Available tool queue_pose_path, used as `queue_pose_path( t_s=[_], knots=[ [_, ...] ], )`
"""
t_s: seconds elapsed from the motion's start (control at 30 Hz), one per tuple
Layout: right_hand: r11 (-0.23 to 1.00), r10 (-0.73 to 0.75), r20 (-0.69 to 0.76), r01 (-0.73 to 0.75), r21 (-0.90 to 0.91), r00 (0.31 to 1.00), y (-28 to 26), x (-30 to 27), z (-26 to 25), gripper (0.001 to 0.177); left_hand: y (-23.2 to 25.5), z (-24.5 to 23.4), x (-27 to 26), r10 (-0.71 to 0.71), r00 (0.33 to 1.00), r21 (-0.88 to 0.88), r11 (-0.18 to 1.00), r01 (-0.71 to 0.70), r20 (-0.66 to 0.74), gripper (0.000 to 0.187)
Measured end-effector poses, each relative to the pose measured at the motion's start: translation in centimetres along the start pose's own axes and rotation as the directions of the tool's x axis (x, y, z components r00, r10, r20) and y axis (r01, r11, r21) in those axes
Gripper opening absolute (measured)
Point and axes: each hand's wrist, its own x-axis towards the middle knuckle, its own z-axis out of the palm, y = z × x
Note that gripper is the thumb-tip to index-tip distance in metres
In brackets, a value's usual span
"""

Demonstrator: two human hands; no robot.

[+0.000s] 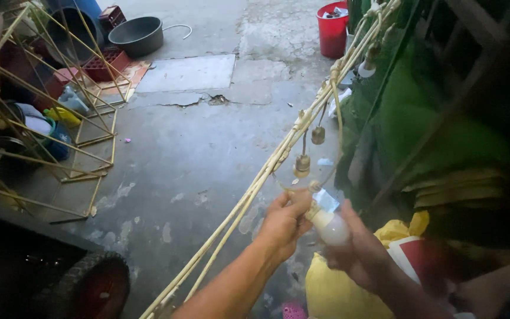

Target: Unscrewing lightbulbs from a long string of outdoor lights in a storage area.

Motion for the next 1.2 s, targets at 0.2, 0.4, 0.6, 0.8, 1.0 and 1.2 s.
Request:
queue_pose_path(
  t_s=[0.2,0.4,0.6,0.8,1.0,1.2],
  knots=[
    [0.701,-0.389,-0.487,-0.092,-0.708,0.782,-0.8,0.0,6.9,0.043,0.7,0.2,-0.4,-0.008,0.999,0.013,1.0,0.009,-0.031,0.024],
    [0.988,0.03,-0.575,-0.111,-0.107,0.818,-1.4,0.9,6.4,0.033,1.0,-1.1,0.2,0.004,0.997,0.022,1.0,-0.006,0.083,0.028],
    [0.965,0.26,-0.359,-0.235,0.111,0.896,-1.2,1.4,4.2,0.048,0.5,-2.7,0.6,-0.003,0.994,0.065,0.998,-0.004,0.105,0.036],
    [0.768,0.122,-0.611,-0.464,-0.442,0.782,-1.3,3.4,6.7,0.052,0.6,-2.4,-1.4,0.012,0.988,0.34,0.94,0.041,-0.152,0.055],
    [0.471,0.025,-0.52,-0.469,-0.747,0.854,-0.4,6.9,-0.6,0.068,-3.0,-8.7,-3.6,-0.026,0.973,0.29,0.953,0.093,-0.228,0.045],
    [0.305,0.038,-0.471,-0.459,-0.834,0.881,-0.4,10.0,-7.0,0.06,-6.3,-17.3,-11.6,-0.134,0.969,0.326,0.924,0.197,-0.206,0.028]
  ],
)
